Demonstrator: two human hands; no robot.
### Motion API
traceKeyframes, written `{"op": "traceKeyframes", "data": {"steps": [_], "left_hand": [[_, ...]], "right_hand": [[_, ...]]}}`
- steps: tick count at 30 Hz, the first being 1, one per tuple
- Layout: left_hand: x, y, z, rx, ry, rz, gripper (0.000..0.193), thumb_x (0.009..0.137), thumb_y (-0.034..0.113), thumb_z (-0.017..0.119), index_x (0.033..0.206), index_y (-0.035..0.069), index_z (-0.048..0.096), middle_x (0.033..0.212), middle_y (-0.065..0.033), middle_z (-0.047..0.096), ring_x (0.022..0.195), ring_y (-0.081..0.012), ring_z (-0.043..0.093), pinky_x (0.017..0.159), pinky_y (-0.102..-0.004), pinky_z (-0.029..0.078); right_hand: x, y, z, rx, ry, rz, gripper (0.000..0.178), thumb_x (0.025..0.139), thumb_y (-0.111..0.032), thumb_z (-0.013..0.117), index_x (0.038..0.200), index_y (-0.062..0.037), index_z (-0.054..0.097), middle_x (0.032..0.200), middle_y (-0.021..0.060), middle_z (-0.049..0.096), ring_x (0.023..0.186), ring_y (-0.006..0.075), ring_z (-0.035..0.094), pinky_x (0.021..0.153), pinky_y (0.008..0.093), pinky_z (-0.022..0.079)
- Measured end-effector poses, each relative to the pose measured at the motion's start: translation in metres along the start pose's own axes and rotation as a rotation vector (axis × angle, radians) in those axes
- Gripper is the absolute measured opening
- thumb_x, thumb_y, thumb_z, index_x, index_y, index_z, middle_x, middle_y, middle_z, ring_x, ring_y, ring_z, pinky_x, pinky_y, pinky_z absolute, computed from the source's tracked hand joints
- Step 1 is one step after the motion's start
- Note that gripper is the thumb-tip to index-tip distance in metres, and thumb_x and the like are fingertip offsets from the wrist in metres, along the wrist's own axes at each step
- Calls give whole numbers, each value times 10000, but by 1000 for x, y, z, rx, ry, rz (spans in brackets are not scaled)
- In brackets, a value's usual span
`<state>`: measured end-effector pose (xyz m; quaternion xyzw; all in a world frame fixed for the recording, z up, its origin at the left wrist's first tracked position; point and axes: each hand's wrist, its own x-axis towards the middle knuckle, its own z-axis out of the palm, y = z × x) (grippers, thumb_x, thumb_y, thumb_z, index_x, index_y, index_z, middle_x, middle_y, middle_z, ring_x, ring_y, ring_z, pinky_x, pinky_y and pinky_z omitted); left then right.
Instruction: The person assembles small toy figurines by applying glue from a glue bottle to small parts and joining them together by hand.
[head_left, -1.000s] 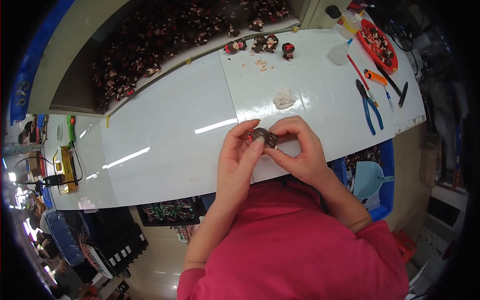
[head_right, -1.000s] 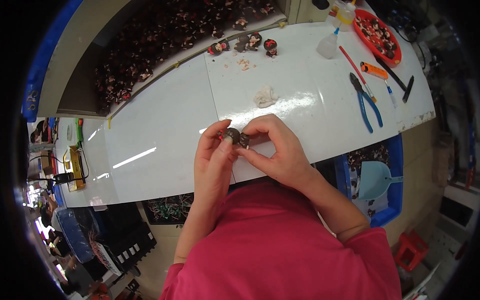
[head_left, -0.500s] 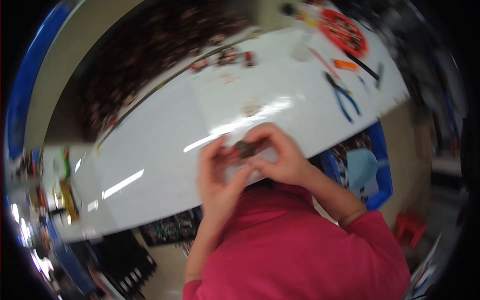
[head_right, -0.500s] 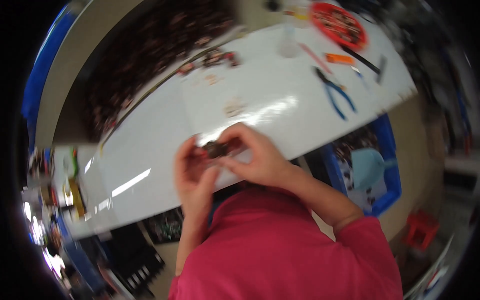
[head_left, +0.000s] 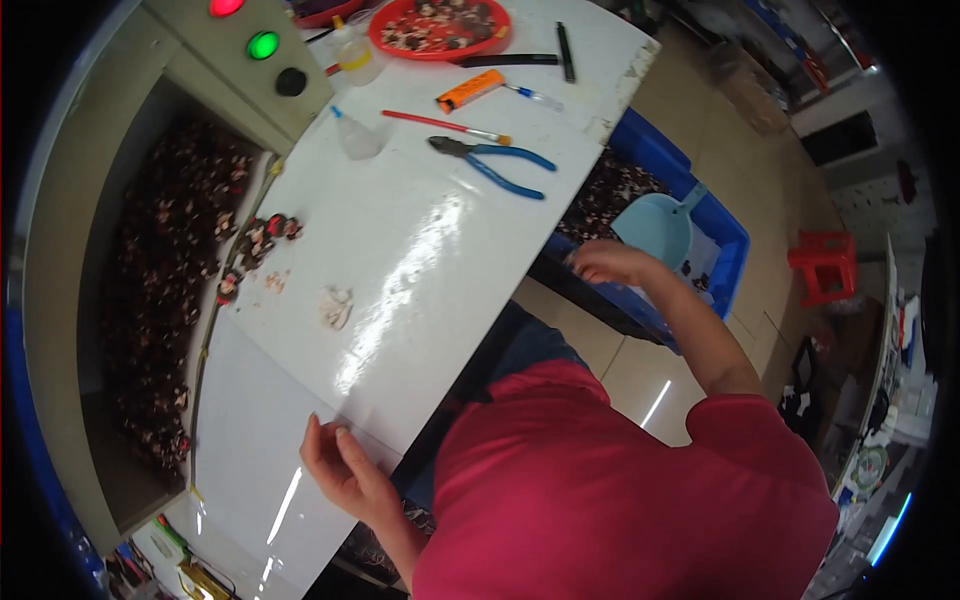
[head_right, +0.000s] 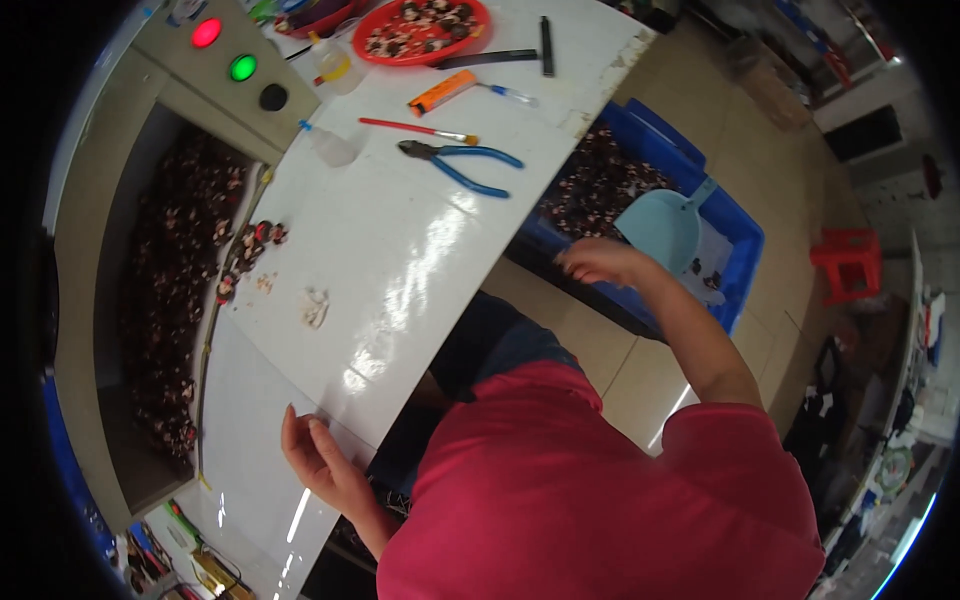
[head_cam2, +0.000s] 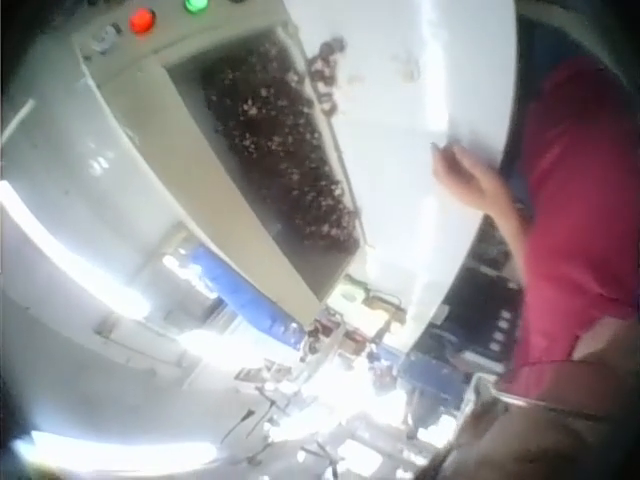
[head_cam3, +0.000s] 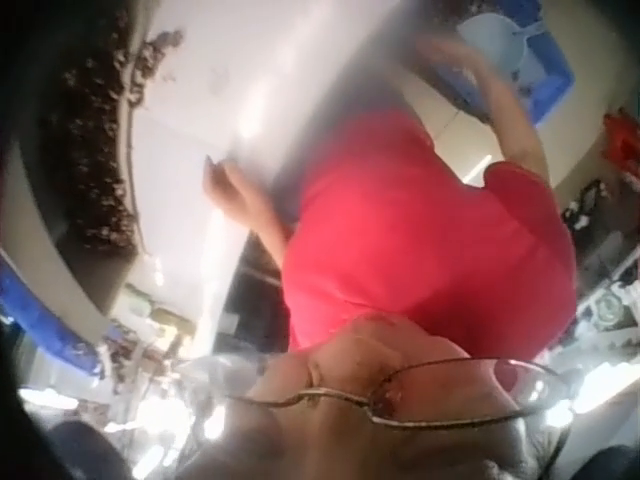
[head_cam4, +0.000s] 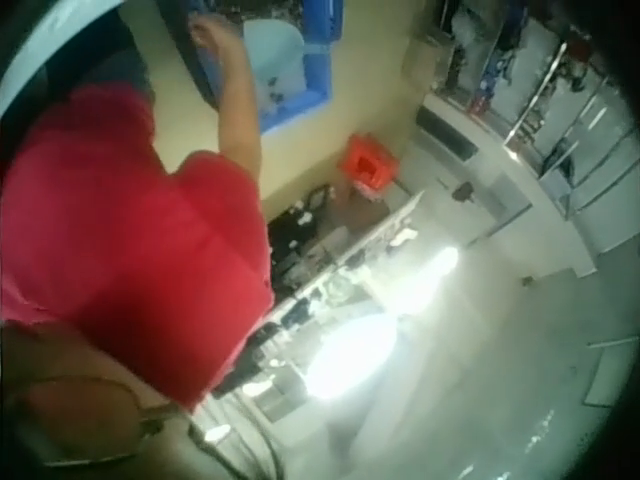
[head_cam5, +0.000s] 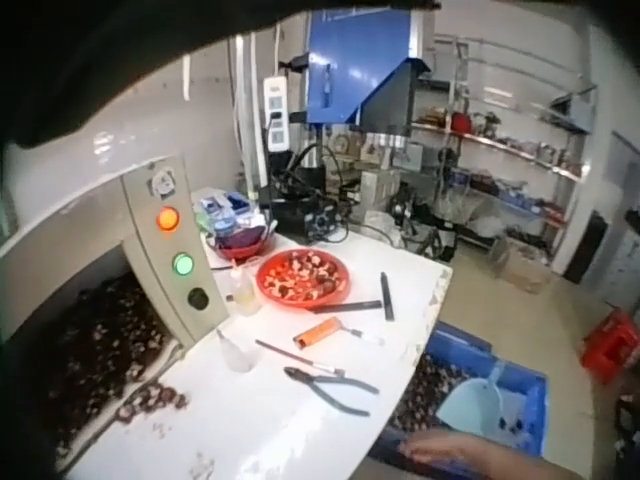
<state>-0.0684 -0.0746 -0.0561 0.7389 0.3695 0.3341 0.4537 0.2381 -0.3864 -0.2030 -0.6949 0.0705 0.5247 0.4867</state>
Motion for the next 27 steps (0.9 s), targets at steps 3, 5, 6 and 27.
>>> {"op": "traceKeyframes", "data": {"steps": [3, 5, 6, 27], "left_hand": [[9, -4, -13, 51, -5, 28, 307, 894, 13, 527, 1200, -12, 516, 1009, -87, 534, 898, -154, 528, 826, -278, 437], [-1, -9, -21, 80, -56, 53, 296, 867, -5, 548, 1164, -10, 541, 983, -90, 547, 876, -154, 540, 810, -275, 445], [3, -9, -24, 69, -81, 67, 293, 854, -11, 560, 1146, -8, 553, 966, -89, 555, 864, -154, 547, 804, -272, 448], [295, 3, -56, 983, -18, 561, 401, 765, 131, 681, 1144, 91, 556, 1156, -152, 509, 1070, -339, 503, 923, -410, 435]], "right_hand": [[17, -6, -7, 194, 423, -108, 294, 852, -398, 630, 954, -122, 617, 789, -13, 586, 662, 58, 527, 572, 197, 458], [-1, 1, -15, -1, 317, -170, 258, 885, -390, 583, 926, -137, 615, 693, -30, 549, 609, 58, 502, 534, 189, 417], [-13, -10, -3, -16, 262, -166, 248, 885, -361, 586, 901, -115, 618, 745, 4, 599, 645, 73, 553, 556, 189, 438], [-114, -151, 265, -314, -385, -1047, 80, 847, -75, 630, 909, -27, 610, 794, 60, 617, 666, 131, 586, 607, 243, 477]]}}
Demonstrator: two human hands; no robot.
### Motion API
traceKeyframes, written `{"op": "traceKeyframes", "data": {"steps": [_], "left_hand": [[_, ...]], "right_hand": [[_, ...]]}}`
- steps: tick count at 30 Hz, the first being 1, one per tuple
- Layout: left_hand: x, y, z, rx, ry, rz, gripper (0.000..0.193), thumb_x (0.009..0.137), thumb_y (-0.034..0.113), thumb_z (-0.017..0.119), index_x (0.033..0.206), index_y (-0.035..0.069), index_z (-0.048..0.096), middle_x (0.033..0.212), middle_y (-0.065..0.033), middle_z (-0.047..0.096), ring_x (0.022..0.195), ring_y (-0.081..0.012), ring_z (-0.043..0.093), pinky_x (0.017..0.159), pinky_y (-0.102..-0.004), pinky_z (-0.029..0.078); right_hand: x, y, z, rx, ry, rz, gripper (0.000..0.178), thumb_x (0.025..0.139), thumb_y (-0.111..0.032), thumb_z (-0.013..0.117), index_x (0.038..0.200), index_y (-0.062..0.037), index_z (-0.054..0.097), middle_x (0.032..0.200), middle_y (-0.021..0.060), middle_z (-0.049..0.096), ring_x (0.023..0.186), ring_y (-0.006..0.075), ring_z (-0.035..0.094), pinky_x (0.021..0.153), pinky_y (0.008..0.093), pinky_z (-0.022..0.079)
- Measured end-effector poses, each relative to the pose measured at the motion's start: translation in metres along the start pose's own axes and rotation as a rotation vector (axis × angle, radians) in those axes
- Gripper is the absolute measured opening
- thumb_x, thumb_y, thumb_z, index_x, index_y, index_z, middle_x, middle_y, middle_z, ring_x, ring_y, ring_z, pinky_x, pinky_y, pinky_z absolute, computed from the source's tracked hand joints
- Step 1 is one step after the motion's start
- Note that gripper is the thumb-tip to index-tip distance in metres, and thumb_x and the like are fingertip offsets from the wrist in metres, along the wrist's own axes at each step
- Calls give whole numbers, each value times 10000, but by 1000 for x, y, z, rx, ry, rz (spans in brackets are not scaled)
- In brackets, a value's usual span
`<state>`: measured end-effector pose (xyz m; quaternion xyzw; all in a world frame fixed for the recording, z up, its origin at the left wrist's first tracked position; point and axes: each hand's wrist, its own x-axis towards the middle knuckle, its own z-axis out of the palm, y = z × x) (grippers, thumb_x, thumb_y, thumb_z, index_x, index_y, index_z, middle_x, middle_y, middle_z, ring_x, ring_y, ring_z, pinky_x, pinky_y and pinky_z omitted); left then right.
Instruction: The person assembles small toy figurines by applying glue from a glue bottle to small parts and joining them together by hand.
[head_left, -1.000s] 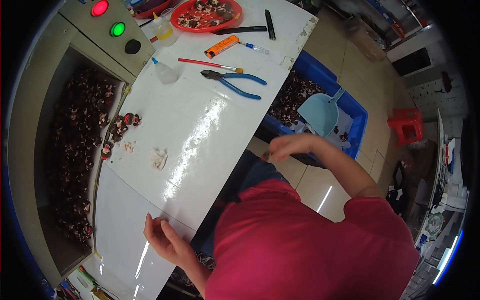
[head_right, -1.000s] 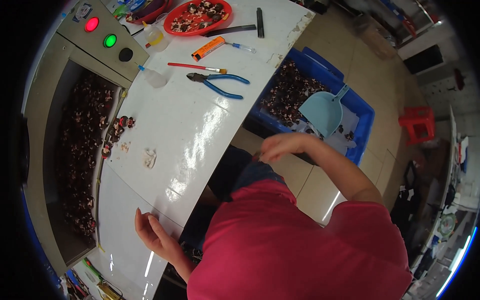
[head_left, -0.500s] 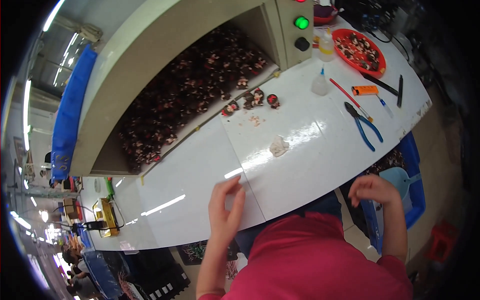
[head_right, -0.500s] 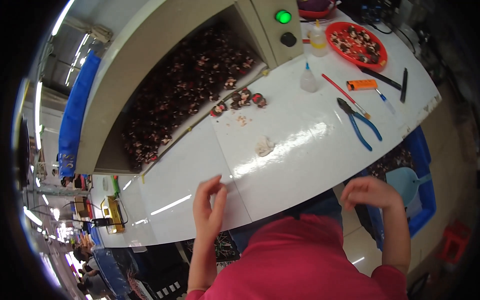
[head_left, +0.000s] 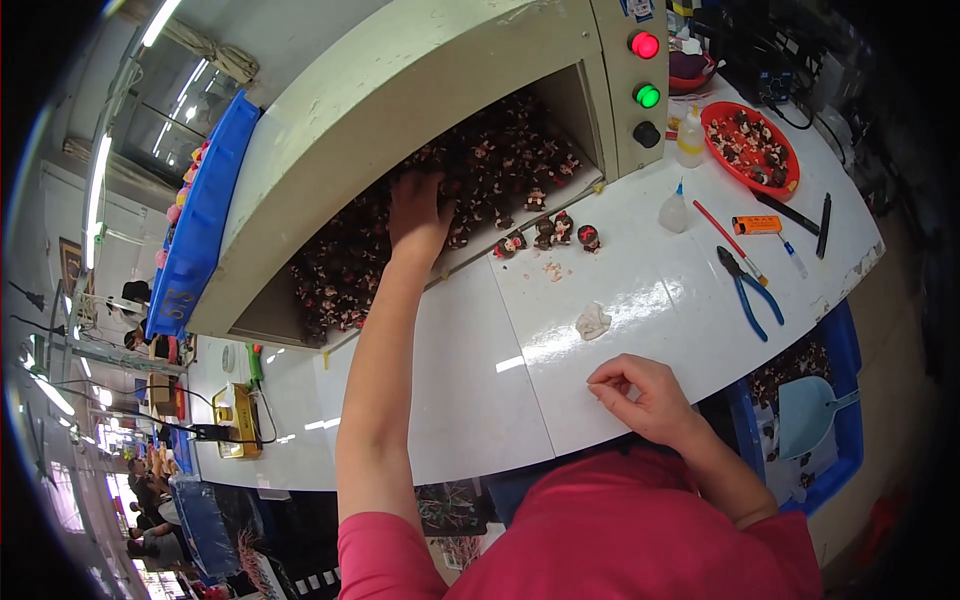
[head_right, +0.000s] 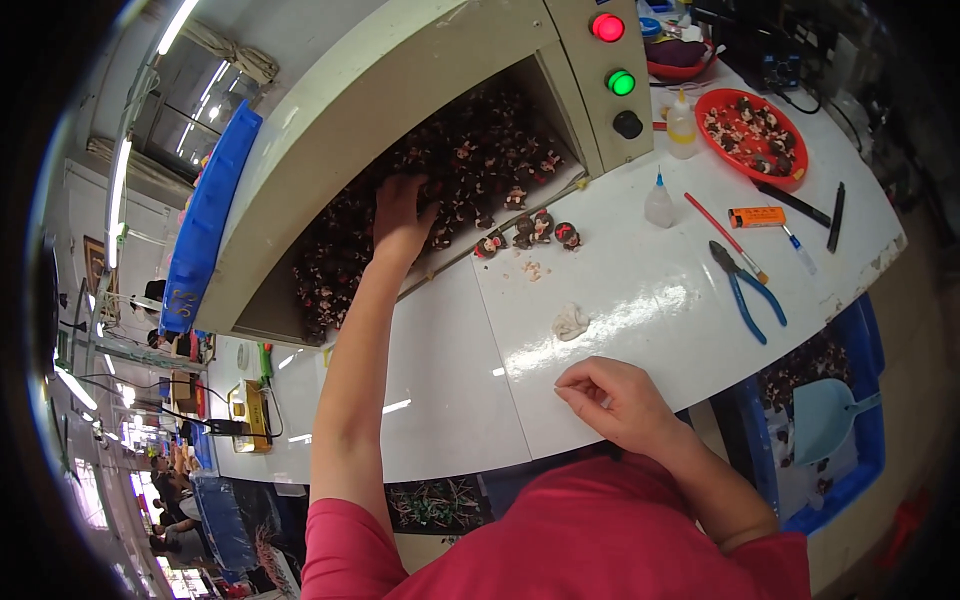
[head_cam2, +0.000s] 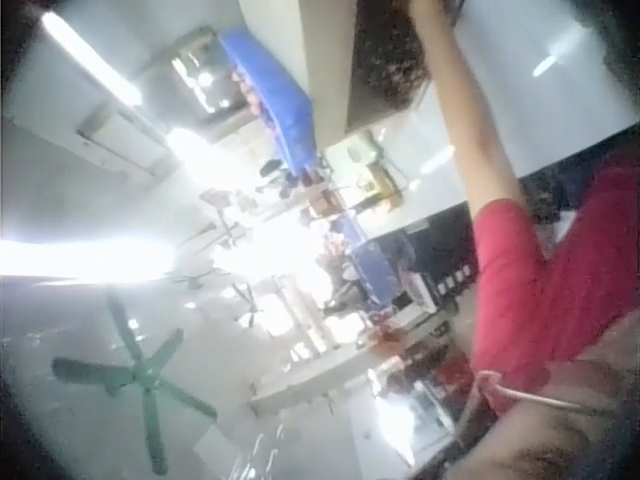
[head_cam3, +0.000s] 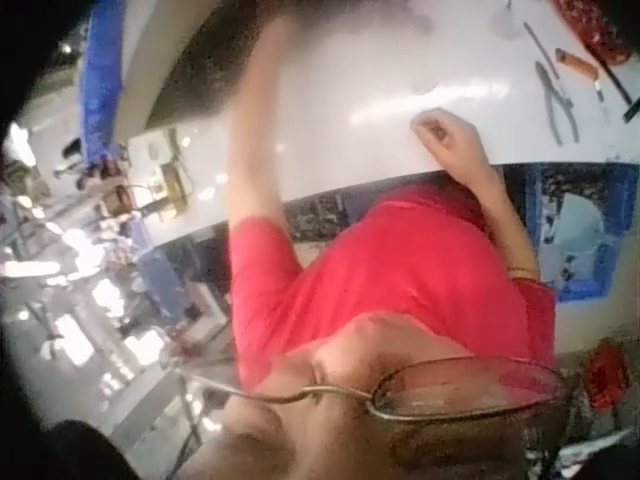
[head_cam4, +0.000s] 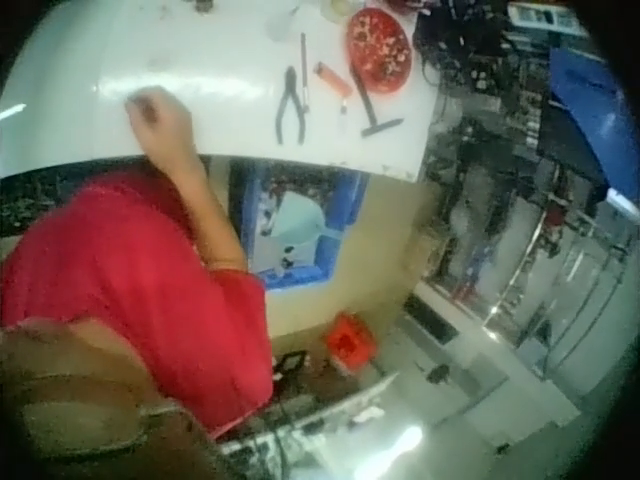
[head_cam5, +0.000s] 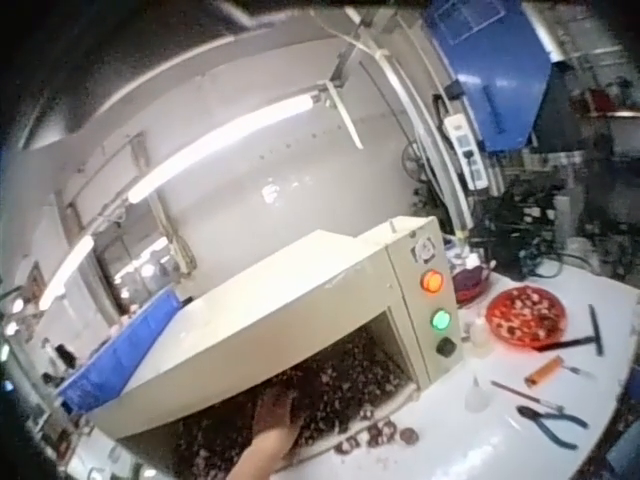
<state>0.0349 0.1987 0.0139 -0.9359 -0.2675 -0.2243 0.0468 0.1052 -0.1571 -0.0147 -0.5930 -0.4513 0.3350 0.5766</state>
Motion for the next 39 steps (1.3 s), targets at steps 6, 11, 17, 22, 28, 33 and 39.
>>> {"op": "traceKeyframes", "data": {"steps": [6, 11, 17, 22, 28, 33, 39], "left_hand": [[0, -3, 1, -110, 188, -2, 344, 786, 177, 685, 1085, 49, 572, 1084, -175, 529, 1002, -347, 508, 874, -393, 455], [-41, 46, -45, -611, -20, -416, 370, 876, 220, 627, 1179, 28, 536, 988, -104, 603, 884, -196, 584, 790, -276, 459], [-153, 120, -65, -1611, -323, -695, 428, 955, 187, 504, 1346, 61, 383, 1121, -82, 549, 1008, -208, 584, 859, -298, 471], [-206, 148, -64, -1847, -310, -831, 396, 940, 141, 533, 1301, 40, 408, 1112, -95, 549, 1018, -213, 585, 904, -329, 468], [-230, 143, -56, -1866, -291, -874, 363, 927, 122, 563, 1255, 28, 437, 1152, -65, 500, 1040, -132, 535, 888, -281, 446], [-231, 145, -59, -1854, -245, -861, 404, 941, 135, 543, 1314, 35, 424, 1146, -58, 501, 1035, -126, 529, 868, -270, 454], [-238, 143, -55, -1942, -281, -895, 343, 977, 163, 477, 1292, 27, 467, 1095, -51, 546, 1011, -115, 537, 885, -270, 457]], "right_hand": [[3, 2, 2, -61, -20, -23, 82, 838, -73, 638, 900, -29, 608, 774, 60, 604, 652, 140, 579, 583, 248, 466], [3, 5, 0, -91, -22, -15, 88, 832, -55, 641, 909, -26, 612, 774, 51, 605, 659, 127, 574, 598, 241, 464], [3, 14, 6, -70, -41, 46, 230, 805, -84, 680, 1011, -40, 585, 888, 49, 599, 738, 122, 579, 659, 239, 466], [1, 22, 38, 68, -12, -65, 413, 759, -25, 720, 1107, -40, 498, 1043, 67, 546, 837, 118, 566, 758, 250, 460], [-1, 24, 52, 10, -53, -147, 340, 775, -29, 714, 1048, -43, 512, 997, 73, 547, 856, 154, 608, 759, 268, 507], [0, 22, 58, 13, -50, -162, 301, 776, -31, 714, 1013, -39, 529, 993, 85, 548, 868, 171, 620, 770, 278, 518], [-4, 28, 57, -14, -96, -108, 319, 769, -35, 721, 1019, -36, 523, 986, 84, 546, 866, 171, 624, 775, 280, 518]]}}
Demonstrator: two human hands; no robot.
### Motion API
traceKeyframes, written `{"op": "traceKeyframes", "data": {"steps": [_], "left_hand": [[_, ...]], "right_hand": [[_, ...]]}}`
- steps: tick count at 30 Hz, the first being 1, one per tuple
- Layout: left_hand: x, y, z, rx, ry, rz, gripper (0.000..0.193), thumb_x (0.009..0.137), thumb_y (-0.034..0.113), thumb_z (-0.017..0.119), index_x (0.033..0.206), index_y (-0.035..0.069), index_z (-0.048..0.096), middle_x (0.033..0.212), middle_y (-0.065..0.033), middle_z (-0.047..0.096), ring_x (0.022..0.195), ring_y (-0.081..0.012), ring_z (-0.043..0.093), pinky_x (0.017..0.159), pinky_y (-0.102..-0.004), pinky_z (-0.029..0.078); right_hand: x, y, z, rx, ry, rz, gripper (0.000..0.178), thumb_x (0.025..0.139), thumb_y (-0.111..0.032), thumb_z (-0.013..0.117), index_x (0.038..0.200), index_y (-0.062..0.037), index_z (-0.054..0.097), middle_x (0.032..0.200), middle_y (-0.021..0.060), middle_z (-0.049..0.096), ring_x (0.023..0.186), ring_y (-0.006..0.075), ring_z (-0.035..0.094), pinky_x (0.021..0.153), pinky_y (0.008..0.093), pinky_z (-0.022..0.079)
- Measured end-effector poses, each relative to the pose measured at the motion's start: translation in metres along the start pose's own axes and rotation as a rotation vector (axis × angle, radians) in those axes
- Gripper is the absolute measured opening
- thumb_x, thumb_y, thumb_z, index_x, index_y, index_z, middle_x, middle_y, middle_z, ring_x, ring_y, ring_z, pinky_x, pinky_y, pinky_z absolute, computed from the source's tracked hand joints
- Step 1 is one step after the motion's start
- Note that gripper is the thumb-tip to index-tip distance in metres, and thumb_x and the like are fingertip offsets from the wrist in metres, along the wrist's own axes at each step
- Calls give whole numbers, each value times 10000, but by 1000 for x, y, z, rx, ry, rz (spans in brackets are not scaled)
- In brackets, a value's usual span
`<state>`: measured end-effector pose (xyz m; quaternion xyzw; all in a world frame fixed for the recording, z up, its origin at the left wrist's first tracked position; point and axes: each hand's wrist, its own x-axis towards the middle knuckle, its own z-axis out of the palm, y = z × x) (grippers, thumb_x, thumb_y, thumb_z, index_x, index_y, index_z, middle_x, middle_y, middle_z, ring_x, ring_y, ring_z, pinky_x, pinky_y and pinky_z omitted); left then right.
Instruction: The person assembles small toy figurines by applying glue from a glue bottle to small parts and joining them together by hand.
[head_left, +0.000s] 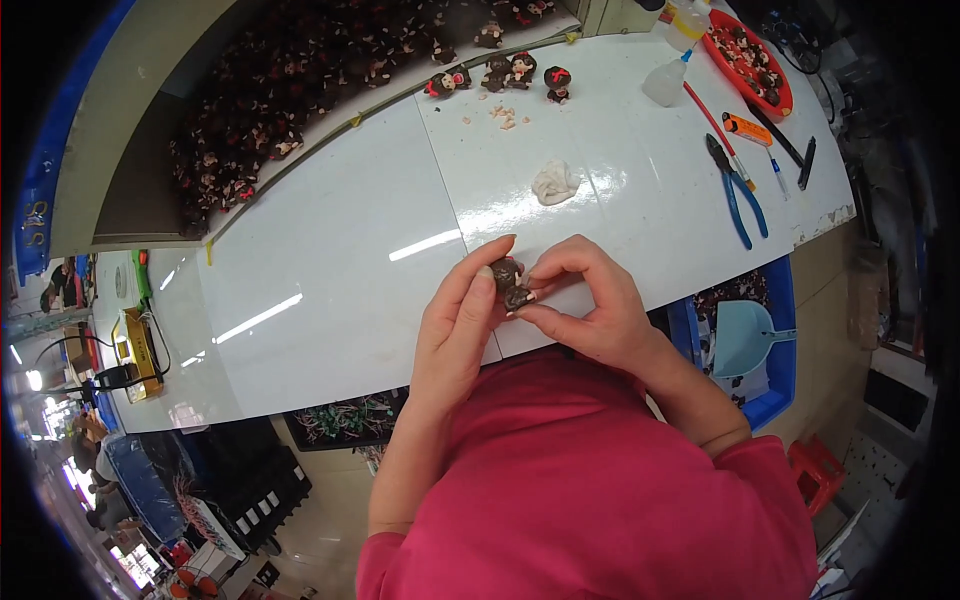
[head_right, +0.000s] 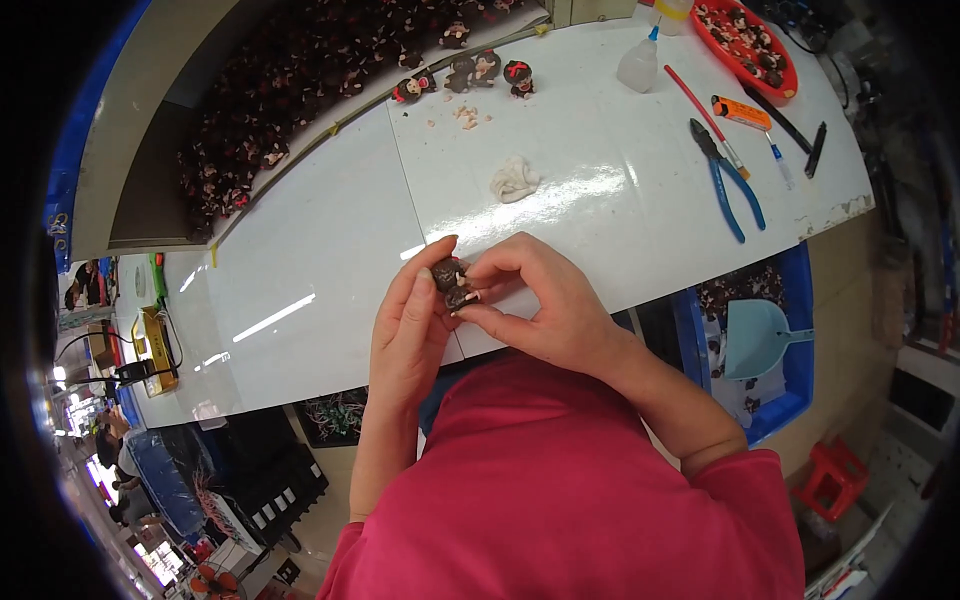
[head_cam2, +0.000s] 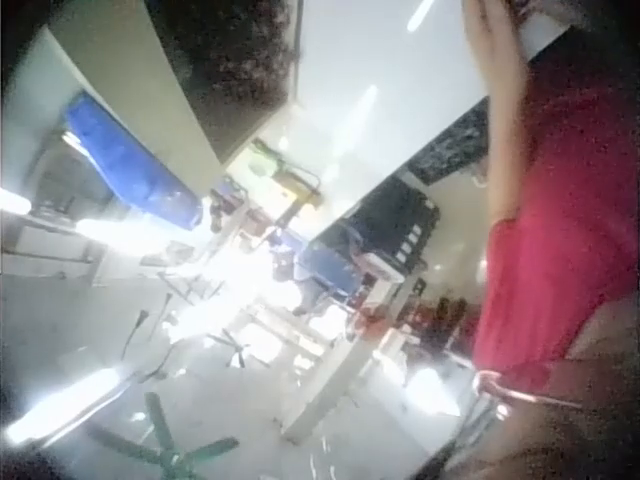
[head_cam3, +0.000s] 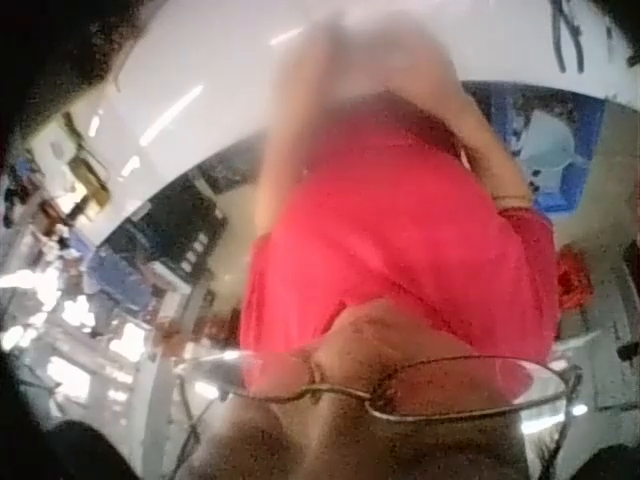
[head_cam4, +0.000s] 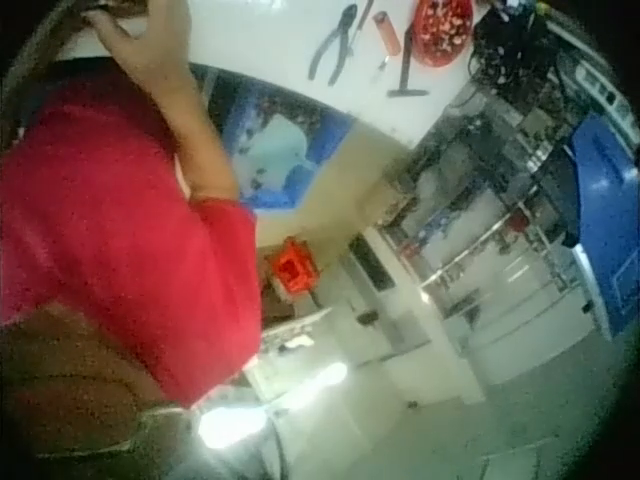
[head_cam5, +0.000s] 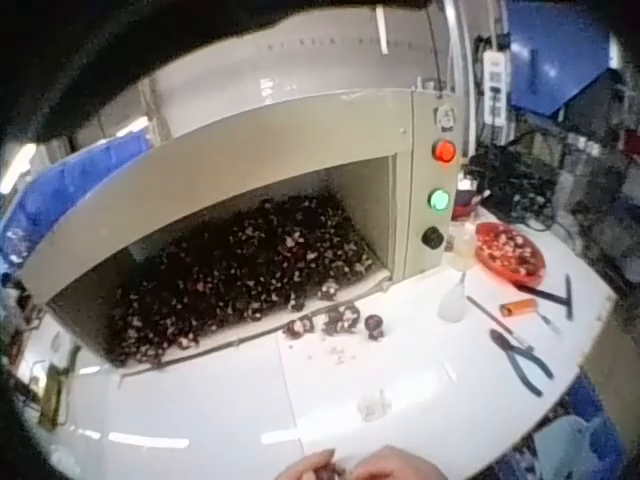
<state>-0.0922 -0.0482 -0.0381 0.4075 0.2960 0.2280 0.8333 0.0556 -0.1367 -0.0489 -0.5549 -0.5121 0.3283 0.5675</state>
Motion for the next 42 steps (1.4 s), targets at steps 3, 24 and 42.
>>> {"op": "traceKeyframes", "data": {"steps": [3, 24, 42], "left_hand": [[0, -2, -1, 70, -10, 24, 329, 983, 176, 466, 1273, 23, 475, 1069, -48, 553, 1002, -119, 545, 899, -270, 453], [1, -3, 3, 260, -33, 45, 282, 997, 195, 416, 1194, 18, 513, 956, -13, 565, 864, -71, 520, 789, -218, 432], [0, -1, 10, 284, -59, 23, 393, 1015, 291, 357, 1200, -25, 500, 960, -55, 573, 805, -87, 543, 720, -233, 468]], "right_hand": [[-1, 2, -1, -24, -5, -11, 324, 770, -39, 721, 1023, -36, 519, 976, 84, 545, 866, 169, 621, 772, 282, 518], [1, 4, 1, 90, 36, -4, 303, 768, -48, 732, 970, -39, 507, 943, 70, 576, 866, 152, 597, 793, 271, 480], [2, -3, -1, -182, 64, -103, 343, 756, -58, 737, 1018, -44, 516, 1003, 84, 517, 876, 168, 563, 747, 276, 501]]}}
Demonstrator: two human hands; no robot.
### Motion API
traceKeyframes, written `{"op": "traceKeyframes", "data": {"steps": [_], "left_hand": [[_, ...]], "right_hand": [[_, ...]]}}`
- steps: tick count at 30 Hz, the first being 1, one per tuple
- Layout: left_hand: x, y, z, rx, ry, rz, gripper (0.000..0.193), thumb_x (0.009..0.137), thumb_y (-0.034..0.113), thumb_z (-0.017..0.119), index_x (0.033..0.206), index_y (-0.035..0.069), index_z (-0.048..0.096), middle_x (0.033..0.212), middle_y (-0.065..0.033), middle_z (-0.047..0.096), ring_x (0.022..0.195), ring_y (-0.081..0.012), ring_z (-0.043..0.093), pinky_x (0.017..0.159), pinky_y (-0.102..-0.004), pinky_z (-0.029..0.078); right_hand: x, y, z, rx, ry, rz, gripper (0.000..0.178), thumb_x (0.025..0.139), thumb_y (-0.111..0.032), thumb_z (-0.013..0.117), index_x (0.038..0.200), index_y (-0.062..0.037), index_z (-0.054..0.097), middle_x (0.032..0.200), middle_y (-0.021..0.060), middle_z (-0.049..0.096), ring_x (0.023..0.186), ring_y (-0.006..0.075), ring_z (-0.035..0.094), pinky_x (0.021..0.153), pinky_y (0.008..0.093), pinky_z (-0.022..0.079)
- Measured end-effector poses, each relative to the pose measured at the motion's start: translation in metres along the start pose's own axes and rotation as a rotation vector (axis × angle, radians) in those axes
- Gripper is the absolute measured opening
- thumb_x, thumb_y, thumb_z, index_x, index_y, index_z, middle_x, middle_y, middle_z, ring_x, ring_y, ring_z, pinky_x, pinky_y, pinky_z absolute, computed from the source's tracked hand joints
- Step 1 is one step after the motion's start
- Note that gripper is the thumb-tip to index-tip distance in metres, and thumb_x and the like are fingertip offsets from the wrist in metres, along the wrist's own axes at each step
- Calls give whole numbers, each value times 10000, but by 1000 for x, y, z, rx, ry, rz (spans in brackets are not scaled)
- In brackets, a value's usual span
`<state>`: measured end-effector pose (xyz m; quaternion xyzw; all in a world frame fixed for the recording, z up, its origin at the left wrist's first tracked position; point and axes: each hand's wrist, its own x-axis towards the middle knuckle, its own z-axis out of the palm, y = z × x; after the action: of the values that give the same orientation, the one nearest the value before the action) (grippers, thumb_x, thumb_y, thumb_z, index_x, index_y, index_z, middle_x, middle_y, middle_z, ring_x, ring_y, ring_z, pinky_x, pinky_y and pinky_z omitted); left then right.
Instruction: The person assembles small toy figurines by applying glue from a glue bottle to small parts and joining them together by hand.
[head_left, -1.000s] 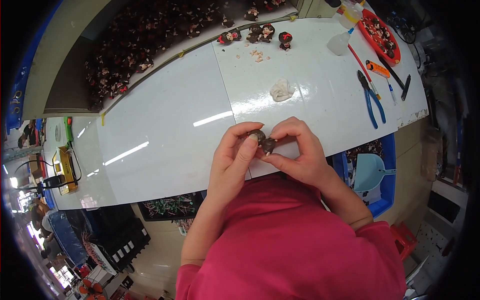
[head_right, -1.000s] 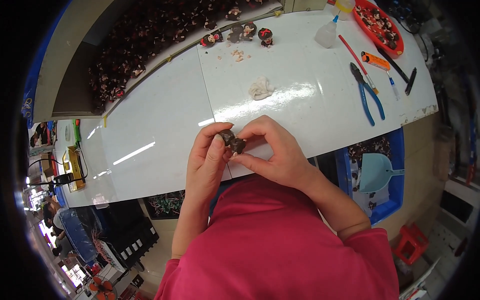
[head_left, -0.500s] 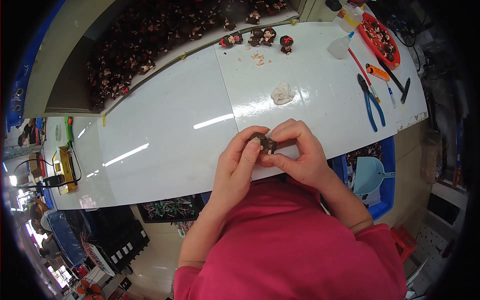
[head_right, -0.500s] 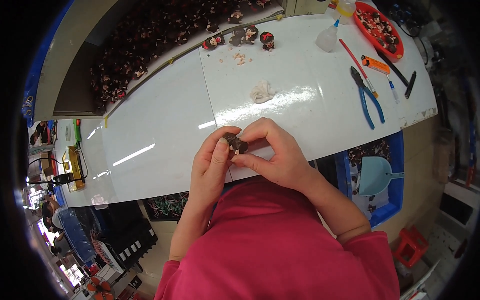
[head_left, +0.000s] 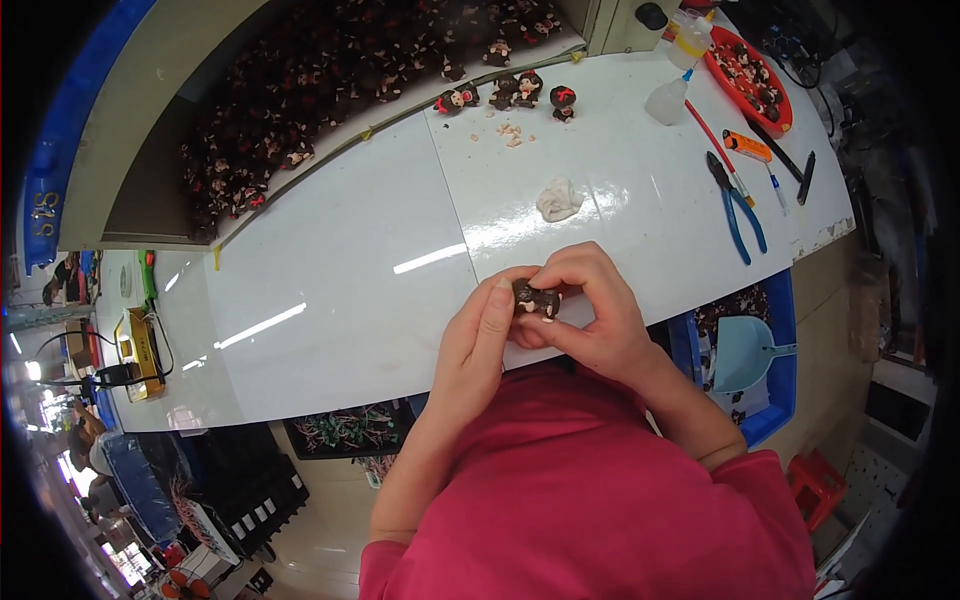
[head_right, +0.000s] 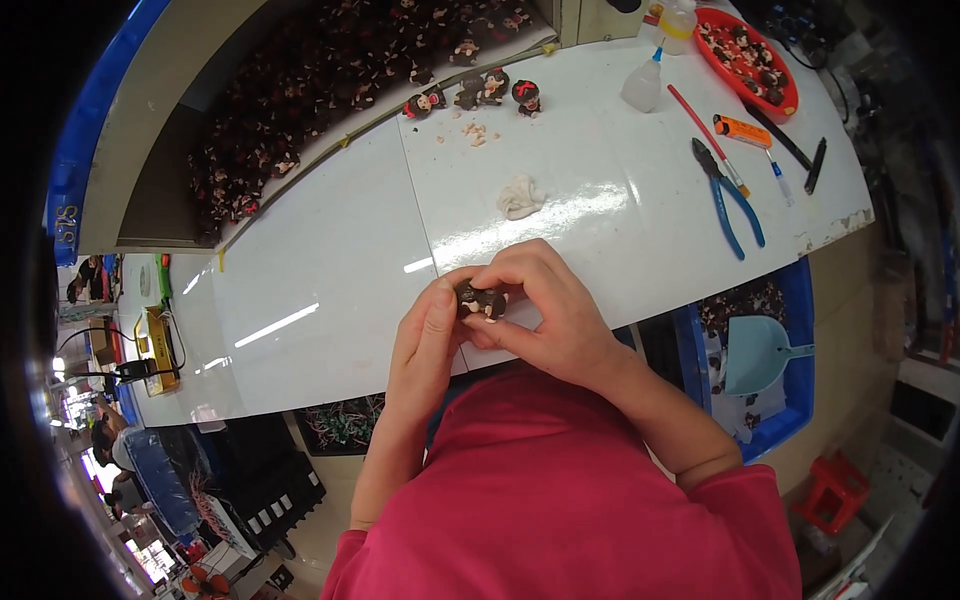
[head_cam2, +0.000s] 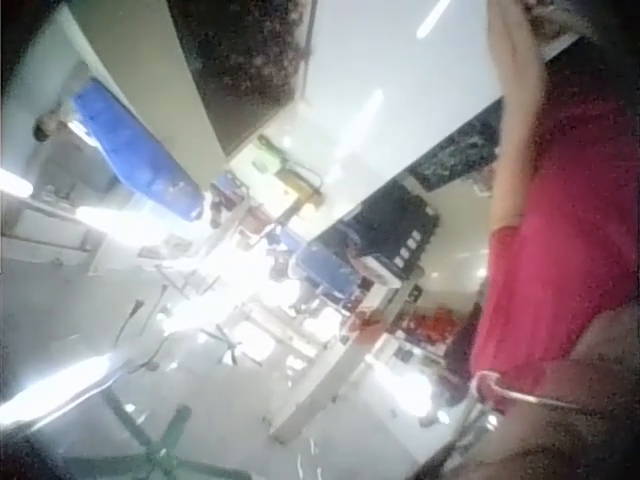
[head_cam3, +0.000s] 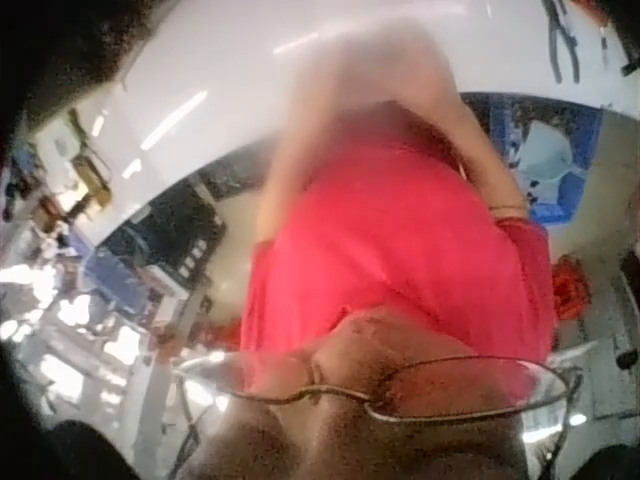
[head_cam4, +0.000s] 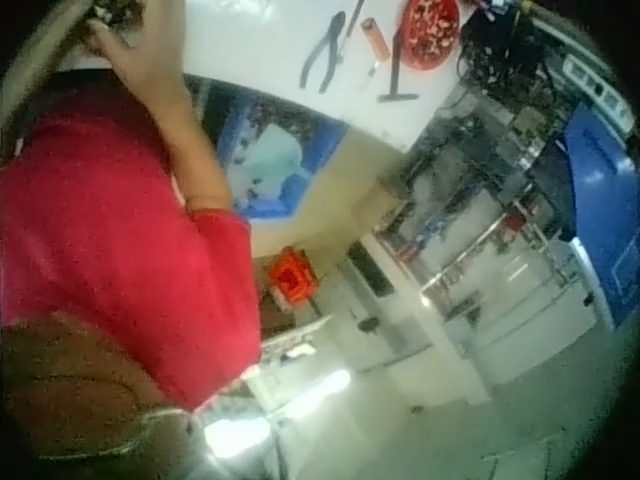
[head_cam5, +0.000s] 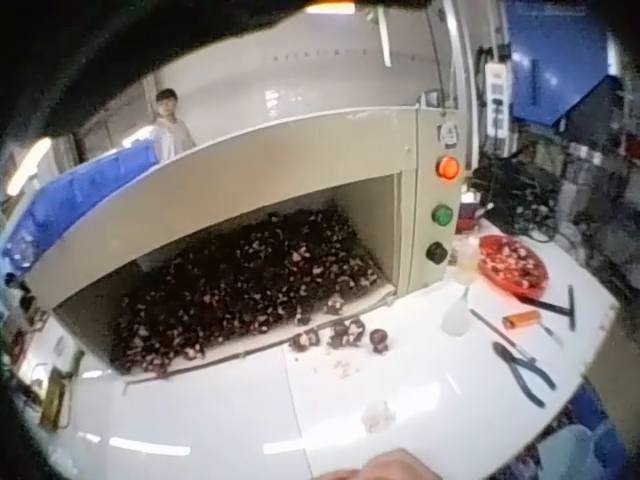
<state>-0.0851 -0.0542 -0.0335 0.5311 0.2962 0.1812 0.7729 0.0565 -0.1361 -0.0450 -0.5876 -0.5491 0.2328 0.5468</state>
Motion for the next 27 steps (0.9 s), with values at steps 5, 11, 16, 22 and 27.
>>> {"op": "traceKeyframes", "data": {"steps": [5, 11, 16, 22, 27], "left_hand": [[2, 4, 3, 89, -9, -2, 404, 1022, 280, 325, 1200, -42, 495, 957, -62, 574, 802, -90, 543, 721, -232, 470], [6, 10, 8, 138, 12, -4, 325, 1011, 212, 383, 1201, -23, 504, 939, -39, 573, 774, -73, 549, 711, -214, 482], [-1, 32, 8, 206, 49, 27, 314, 990, 208, 444, 1219, 2, 504, 933, -36, 579, 798, -74, 561, 733, -221, 482], [67, 107, -66, 670, 317, 344, 317, 965, 197, 490, 1225, 19, 515, 894, -29, 594, 789, -91, 557, 711, -228, 454], [173, 138, -148, 1214, 622, 793, 420, 898, 219, 567, 1256, 8, 504, 1226, -185, 535, 1059, -316, 532, 946, -370, 399]], "right_hand": [[3, 2, -2, 30, -2, 16, 307, 767, -31, 708, 999, -38, 507, 991, 87, 502, 853, 173, 560, 744, 285, 501], [6, 5, -6, 53, -15, 34, 285, 775, -24, 686, 995, -36, 506, 983, 93, 500, 848, 195, 558, 752, 299, 490], [6, -10, -7, -11, 35, -8, 420, 745, -71, 736, 1102, -33, 518, 1029, 113, 526, 853, 213, 574, 754, 317, 491], [4, -12, -9, 21, 55, 3, 436, 735, -96, 752, 1104, -44, 524, 1010, 104, 541, 818, 200, 577, 733, 314, 491], [14, -5, -15, -78, 36, -30, 363, 760, -96, 718, 1074, -53, 541, 982, 93, 554, 807, 220, 574, 734, 316, 482]]}}
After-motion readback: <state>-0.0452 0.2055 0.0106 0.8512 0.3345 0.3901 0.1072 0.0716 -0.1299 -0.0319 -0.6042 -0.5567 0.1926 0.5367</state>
